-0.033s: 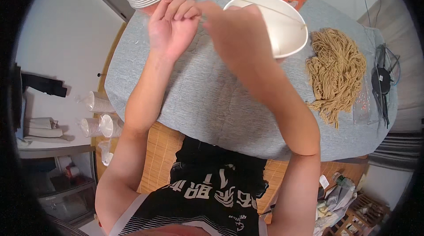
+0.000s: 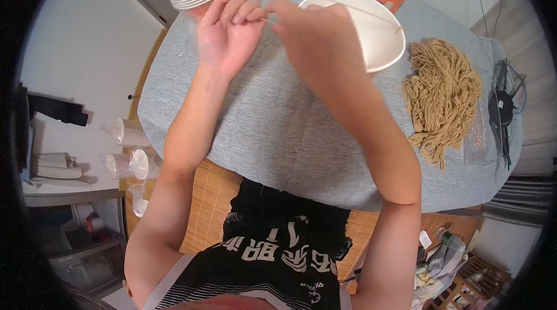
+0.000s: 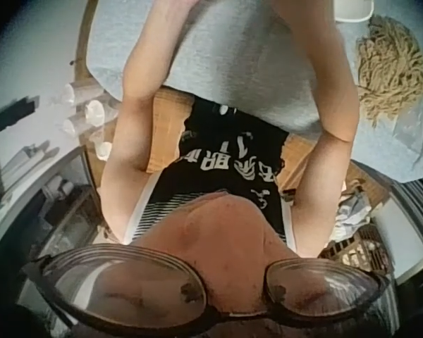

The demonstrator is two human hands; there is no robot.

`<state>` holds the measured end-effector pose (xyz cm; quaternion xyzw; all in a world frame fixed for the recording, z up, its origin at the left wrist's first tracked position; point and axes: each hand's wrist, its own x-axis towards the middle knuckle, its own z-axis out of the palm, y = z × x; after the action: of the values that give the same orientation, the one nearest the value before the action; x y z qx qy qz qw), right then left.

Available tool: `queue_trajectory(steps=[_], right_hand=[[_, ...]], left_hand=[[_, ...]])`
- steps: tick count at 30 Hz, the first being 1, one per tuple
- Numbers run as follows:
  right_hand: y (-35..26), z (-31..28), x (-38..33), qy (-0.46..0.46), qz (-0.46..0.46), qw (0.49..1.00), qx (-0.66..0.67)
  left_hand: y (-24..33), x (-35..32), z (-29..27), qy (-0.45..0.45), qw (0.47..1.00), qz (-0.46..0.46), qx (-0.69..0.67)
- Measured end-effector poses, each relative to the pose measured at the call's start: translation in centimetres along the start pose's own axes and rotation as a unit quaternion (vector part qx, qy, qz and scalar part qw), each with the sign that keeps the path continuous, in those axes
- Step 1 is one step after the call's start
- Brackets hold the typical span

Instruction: Applying rubber bands to paper bowls at a workspace.

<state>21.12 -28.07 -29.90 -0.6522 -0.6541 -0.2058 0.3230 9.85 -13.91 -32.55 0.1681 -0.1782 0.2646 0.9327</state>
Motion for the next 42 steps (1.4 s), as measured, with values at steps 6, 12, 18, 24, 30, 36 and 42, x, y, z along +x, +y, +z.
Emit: queue_trajectory(steps=[6, 12, 18, 24, 30, 36, 42], right_hand=[[2.1, -2.4, 0.6, -0.010, 0.014, 0.999, 0.028], [1.9, -3.1, 1.2, -0.034, -0.073, 0.997, 0.008], [1.6, -3.8, 1.1, -0.035, -0.061, 0.995, 0.077], [1.5, -3.8, 1.7, -0.050, -0.065, 0.993, 0.082], [2.1, -4.1, 1.4, -0.060, -0.027, 0.987, 0.146], [4.0, -5.6, 1.4, -0.116, 0.053, 0.976, 0.176], [4.6, -5.2, 1.1, -0.247, 0.086, 0.955, 0.141]], left_hand=[[-0.8, -0.2, -0.9, 0.208, 0.855, 0.023, 0.475], [-0.7, -0.6, -0.8, -0.104, 0.589, 0.286, 0.748], [-2.0, -0.8, -0.8, -0.123, 0.637, 0.197, 0.735], [-1.0, -0.7, -0.8, -0.100, 0.559, 0.240, 0.788], [-0.2, -0.6, -0.1, -0.107, 0.538, 0.266, 0.793], [1.9, -1.0, -0.4, -0.118, 0.500, 0.244, 0.823], [2.0, -0.9, -1.5, -0.214, 0.454, 0.218, 0.837]])
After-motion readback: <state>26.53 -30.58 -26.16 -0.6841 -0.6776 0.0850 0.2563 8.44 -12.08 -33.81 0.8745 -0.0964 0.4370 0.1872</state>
